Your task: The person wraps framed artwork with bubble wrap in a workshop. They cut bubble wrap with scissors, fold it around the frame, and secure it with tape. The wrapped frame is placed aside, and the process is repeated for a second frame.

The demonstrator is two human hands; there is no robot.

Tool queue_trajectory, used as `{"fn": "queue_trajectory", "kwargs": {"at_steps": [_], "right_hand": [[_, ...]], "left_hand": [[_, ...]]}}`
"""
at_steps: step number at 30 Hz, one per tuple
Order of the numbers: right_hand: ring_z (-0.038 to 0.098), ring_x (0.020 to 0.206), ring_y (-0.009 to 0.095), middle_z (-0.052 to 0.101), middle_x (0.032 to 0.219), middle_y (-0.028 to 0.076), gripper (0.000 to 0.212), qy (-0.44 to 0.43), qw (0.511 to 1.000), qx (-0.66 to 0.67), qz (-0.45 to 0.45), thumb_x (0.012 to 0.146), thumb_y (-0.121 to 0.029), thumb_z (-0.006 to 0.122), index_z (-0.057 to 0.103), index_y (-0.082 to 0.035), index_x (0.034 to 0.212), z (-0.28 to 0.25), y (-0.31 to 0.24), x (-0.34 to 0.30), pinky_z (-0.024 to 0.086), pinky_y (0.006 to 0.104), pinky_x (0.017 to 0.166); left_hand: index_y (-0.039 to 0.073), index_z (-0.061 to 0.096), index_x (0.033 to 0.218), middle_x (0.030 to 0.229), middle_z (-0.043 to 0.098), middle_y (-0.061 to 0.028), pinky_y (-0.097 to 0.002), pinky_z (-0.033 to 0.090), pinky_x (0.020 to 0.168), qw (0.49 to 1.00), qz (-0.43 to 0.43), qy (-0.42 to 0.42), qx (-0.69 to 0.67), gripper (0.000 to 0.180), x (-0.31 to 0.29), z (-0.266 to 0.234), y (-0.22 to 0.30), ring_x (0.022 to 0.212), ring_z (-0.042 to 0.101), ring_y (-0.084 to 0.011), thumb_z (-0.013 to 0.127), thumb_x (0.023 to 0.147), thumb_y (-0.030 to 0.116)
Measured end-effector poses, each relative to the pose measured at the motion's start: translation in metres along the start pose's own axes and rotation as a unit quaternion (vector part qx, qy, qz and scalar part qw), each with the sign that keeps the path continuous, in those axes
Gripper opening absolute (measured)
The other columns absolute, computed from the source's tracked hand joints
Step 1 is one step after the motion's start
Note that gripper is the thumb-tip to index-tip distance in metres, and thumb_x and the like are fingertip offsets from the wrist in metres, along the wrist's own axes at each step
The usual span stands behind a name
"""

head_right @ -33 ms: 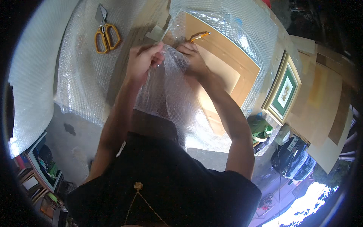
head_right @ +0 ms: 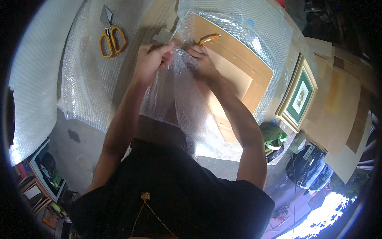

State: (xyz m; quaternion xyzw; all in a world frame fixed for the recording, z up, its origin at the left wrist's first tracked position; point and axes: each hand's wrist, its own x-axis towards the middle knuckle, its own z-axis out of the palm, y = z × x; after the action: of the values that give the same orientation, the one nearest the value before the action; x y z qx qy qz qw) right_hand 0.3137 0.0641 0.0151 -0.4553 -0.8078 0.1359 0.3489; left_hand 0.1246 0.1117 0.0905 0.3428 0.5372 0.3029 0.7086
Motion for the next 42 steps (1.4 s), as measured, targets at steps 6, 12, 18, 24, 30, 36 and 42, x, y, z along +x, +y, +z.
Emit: {"fn": "queue_trajectory", "kwargs": {"at_steps": [6, 12, 18, 24, 30, 36, 42], "right_hand": [[0.057, 0.096, 0.028, 0.061, 0.094, 0.011, 0.019, -0.034, 0.991, 0.094, 0.087, 0.073, -0.008, 0.071, 0.06, -0.002, 0.087, -0.006, 0.009, -0.001, 0.045, 0.0366, 0.086], [0.053, 0.08, 0.027, 0.055, 0.081, 0.007, 0.019, 0.007, 0.994, 0.009, 0.113, 0.073, -0.012, 0.071, 0.056, -0.003, 0.081, -0.008, -0.009, 0.014, 0.044, 0.0367, 0.075], [0.055, 0.084, 0.028, 0.055, 0.079, 0.008, 0.014, 0.053, 0.992, 0.01, 0.112, 0.073, -0.011, 0.066, 0.058, -0.005, 0.083, 0.003, 0.0, 0.006, 0.043, 0.0376, 0.082], [0.058, 0.085, 0.028, 0.061, 0.084, 0.01, 0.014, 0.102, 0.991, 0.014, 0.082, 0.074, -0.007, 0.063, 0.061, -0.005, 0.088, 0.004, 0.0, 0.004, 0.044, 0.0398, 0.084], [0.059, 0.09, 0.029, 0.063, 0.087, 0.012, 0.019, 0.103, 0.991, 0.019, 0.085, 0.077, -0.006, 0.062, 0.059, -0.005, 0.096, 0.011, 0.005, 0.002, 0.045, 0.0406, 0.084], [0.059, 0.076, 0.028, 0.058, 0.075, 0.011, 0.018, 0.15, 0.985, 0.025, 0.077, 0.079, 0.0, 0.061, 0.055, -0.002, 0.095, 0.01, 0.0, 0.002, 0.047, 0.0375, 0.078], [0.063, 0.084, 0.028, 0.061, 0.087, 0.013, 0.021, 0.144, 0.981, 0.053, 0.122, 0.079, 0.0, 0.06, 0.055, -0.005, 0.099, 0.02, 0.011, -0.006, 0.051, 0.0389, 0.078]], "left_hand": [[-0.001, 0.068, 0.073, 0.061, 0.064, -0.0078, -0.0268, 0.043, 0.047, 0.991, -0.008, 0.031, 0.127, 0.017, 0.063, 0.001, -0.017, 0.052, 0.058, -0.0123, 0.069, 0.079, 0.014], [0.001, 0.068, 0.065, 0.057, 0.062, -0.0114, -0.0331, 0.048, 0.055, 0.904, 0.125, 0.085, 0.399, 0.031, 0.076, 0.009, -0.025, 0.052, 0.061, -0.0202, 0.07, 0.077, 0.029], [0.001, 0.067, 0.065, 0.055, 0.061, -0.0124, -0.0327, 0.046, 0.054, 0.91, 0.205, 0.073, 0.353, 0.036, 0.07, 0.011, -0.038, 0.049, 0.058, -0.0226, 0.073, 0.075, 0.035], [0.004, 0.067, 0.084, 0.067, 0.064, -0.0047, -0.0313, 0.047, 0.058, 0.857, 0.377, 0.077, 0.344, 0.035, 0.071, -0.006, -0.058, 0.058, 0.056, -0.0129, 0.08, 0.073, 0.035], [0.004, 0.067, 0.089, 0.079, 0.068, -0.0099, -0.033, 0.052, 0.065, 0.811, 0.384, 0.084, 0.433, 0.026, 0.056, -0.012, -0.05, 0.07, 0.067, -0.021, 0.075, 0.08, 0.027], [0.006, 0.065, 0.086, 0.082, 0.067, -0.0131, -0.041, 0.051, 0.062, 0.719, 0.459, 0.049, 0.519, 0.02, 0.05, -0.012, -0.048, 0.071, 0.066, -0.0321, 0.064, 0.088, 0.026], [0.007, 0.069, 0.087, 0.08, 0.068, -0.0149, -0.0432, 0.051, 0.067, 0.7, 0.451, 0.091, 0.546, 0.02, 0.076, -0.013, -0.052, 0.076, 0.067, -0.0348, 0.062, 0.086, 0.025]]}}
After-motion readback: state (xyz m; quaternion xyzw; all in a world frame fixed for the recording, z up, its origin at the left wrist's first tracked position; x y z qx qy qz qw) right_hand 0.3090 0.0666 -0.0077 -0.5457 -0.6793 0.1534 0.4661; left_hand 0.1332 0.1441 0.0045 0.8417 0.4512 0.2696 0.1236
